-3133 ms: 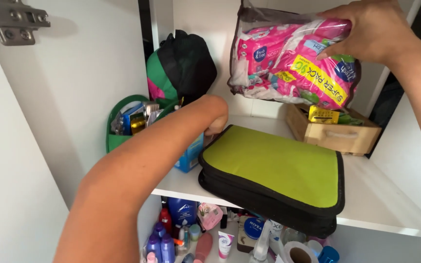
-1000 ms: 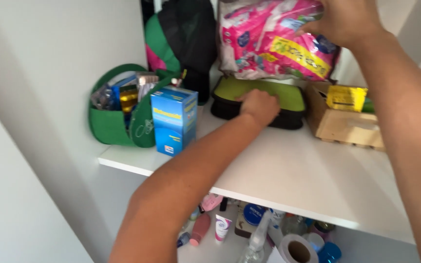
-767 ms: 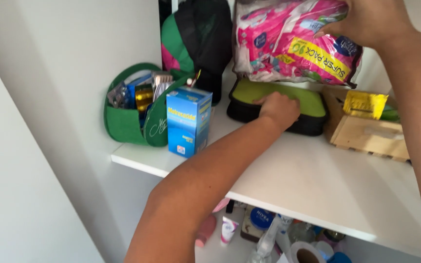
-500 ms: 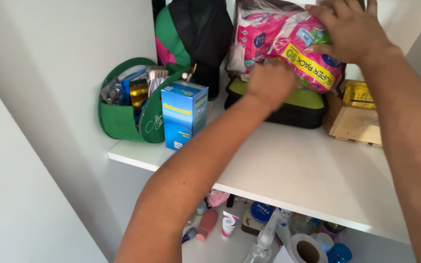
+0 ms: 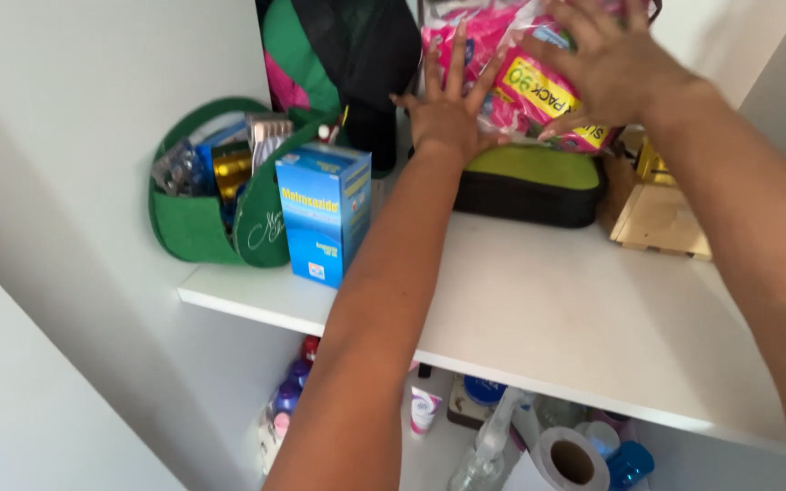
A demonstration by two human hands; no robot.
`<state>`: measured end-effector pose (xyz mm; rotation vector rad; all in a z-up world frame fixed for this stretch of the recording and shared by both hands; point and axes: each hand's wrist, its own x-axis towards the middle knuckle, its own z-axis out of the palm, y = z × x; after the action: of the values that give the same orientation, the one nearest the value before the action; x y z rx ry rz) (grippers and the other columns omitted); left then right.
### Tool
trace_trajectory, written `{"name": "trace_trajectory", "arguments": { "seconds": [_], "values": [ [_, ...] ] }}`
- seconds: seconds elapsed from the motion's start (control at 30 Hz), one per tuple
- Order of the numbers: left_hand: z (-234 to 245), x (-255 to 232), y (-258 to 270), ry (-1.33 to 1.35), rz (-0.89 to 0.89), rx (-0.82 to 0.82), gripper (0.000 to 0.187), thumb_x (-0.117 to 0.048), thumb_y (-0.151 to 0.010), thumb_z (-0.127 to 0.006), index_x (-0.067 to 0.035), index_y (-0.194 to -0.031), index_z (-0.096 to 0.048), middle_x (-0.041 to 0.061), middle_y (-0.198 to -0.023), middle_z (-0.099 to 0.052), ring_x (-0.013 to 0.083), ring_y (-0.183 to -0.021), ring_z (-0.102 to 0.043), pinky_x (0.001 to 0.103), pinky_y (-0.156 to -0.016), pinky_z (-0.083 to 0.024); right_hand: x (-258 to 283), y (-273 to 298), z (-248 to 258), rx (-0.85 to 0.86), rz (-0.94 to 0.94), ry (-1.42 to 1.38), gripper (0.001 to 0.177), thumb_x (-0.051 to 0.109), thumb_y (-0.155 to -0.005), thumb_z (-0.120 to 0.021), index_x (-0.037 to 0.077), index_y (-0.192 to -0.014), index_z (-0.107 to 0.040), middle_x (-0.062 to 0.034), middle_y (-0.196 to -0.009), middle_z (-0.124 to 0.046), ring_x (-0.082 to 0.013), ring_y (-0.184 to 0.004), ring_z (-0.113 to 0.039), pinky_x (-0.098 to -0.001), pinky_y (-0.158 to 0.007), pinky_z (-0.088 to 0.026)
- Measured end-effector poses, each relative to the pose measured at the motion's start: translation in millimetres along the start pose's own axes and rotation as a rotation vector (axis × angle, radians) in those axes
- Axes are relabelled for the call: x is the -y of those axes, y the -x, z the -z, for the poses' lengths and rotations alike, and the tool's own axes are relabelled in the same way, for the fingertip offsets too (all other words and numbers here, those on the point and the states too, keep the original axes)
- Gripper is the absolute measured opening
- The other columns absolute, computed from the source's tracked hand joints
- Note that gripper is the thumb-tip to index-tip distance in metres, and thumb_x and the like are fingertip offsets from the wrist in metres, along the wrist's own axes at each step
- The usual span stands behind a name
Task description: The person organizes various personal care and household items on a bed. They place a green case into a closet shelf, then return to the bed to sort through items including a measuring tape, wipes, nail polish, and a plastic bag, moving them around and placing some into a clear bag.
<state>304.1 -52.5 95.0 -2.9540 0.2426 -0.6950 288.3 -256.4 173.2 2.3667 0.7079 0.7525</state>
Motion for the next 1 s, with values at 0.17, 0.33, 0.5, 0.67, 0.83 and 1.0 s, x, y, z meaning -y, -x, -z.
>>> {"name": "trace_trajectory", "arguments": {
  "seconds": [0.17,0.33,0.5,0.67,0.83,1.0],
  "values": [
    [29.3,3.5,20.8,0.020,-0.028,0.115,0.101,-0.089,-0.100,-0.042,-0.041,-0.161,0.022,0.010,-0.160,0.039,0.0496,-0.158,0.010,0.077,-0.111,-0.031,-4.7,-2.5,-47.5,-0.238,0.060,0.115,0.128,0.082,-0.058,-0.058,0.023,-0.167,-0.026,-0.0199,-0.171,-0.023,-0.0396,-0.155,-0.022,-0.0770,-0.109,-0.027],
    [92.2,9.3,42.1,0.091,-0.093,0.212,0.076,-0.072,-0.101,-0.029,-0.028,-0.163,-0.025,0.008,-0.170,-0.016,0.0360,-0.152,-0.025,0.067,-0.112,-0.031,-0.9,-6.1,-54.0,-0.228,0.053,0.045,0.127,0.081,-0.057,-0.056,0.027,-0.166,-0.019,-0.0159,-0.174,-0.011,-0.0390,-0.158,-0.011,-0.0792,-0.113,-0.011],
    [113.3,50.0,83.2,0.152,-0.108,-0.424,0.053,-0.067,-0.098,-0.051,-0.023,-0.123,-0.065,0.006,-0.113,-0.072,0.0351,-0.105,-0.067,0.050,-0.081,-0.054,26.2,2.2,-26.2,-0.410,0.040,0.006,0.101,0.085,-0.077,-0.051,0.015,-0.149,-0.063,-0.0237,-0.173,-0.033,-0.0445,-0.156,-0.029,-0.0836,-0.104,-0.023],
    [104.4,88.5,187.2,0.183,0.042,-0.644,0.047,-0.063,-0.092,-0.068,-0.017,-0.104,-0.067,0.009,-0.094,-0.076,0.0408,-0.093,-0.068,0.055,-0.075,-0.052,117.8,-29.1,18.3,-0.480,0.293,-0.272,0.048,0.046,-0.095,-0.060,0.006,-0.122,-0.065,-0.0224,-0.123,-0.063,-0.0438,-0.112,-0.060,-0.0577,-0.083,-0.049],
    [49.1,108.2,216.2,0.013,0.047,-0.350,0.079,-0.076,-0.084,-0.068,-0.011,-0.128,-0.066,0.010,-0.136,-0.065,0.0402,-0.131,-0.049,0.054,-0.101,-0.042,213.7,-28.6,59.1,0.436,0.134,-0.438,0.068,0.065,-0.085,-0.056,0.016,-0.131,-0.058,-0.0124,-0.121,-0.072,-0.0356,-0.109,-0.067,-0.0447,-0.089,-0.051],
    [54.3,121.1,232.7,0.028,-0.120,-0.548,0.054,-0.038,-0.069,-0.088,-0.011,-0.113,-0.072,0.006,-0.106,-0.075,0.0349,-0.133,-0.054,0.070,-0.115,-0.022,224.3,-17.1,33.6,0.383,0.263,-0.522,0.064,0.058,-0.097,-0.044,0.013,-0.142,-0.051,-0.0103,-0.150,-0.053,-0.0405,-0.115,-0.064,-0.0501,-0.093,-0.051]
  ]
}}
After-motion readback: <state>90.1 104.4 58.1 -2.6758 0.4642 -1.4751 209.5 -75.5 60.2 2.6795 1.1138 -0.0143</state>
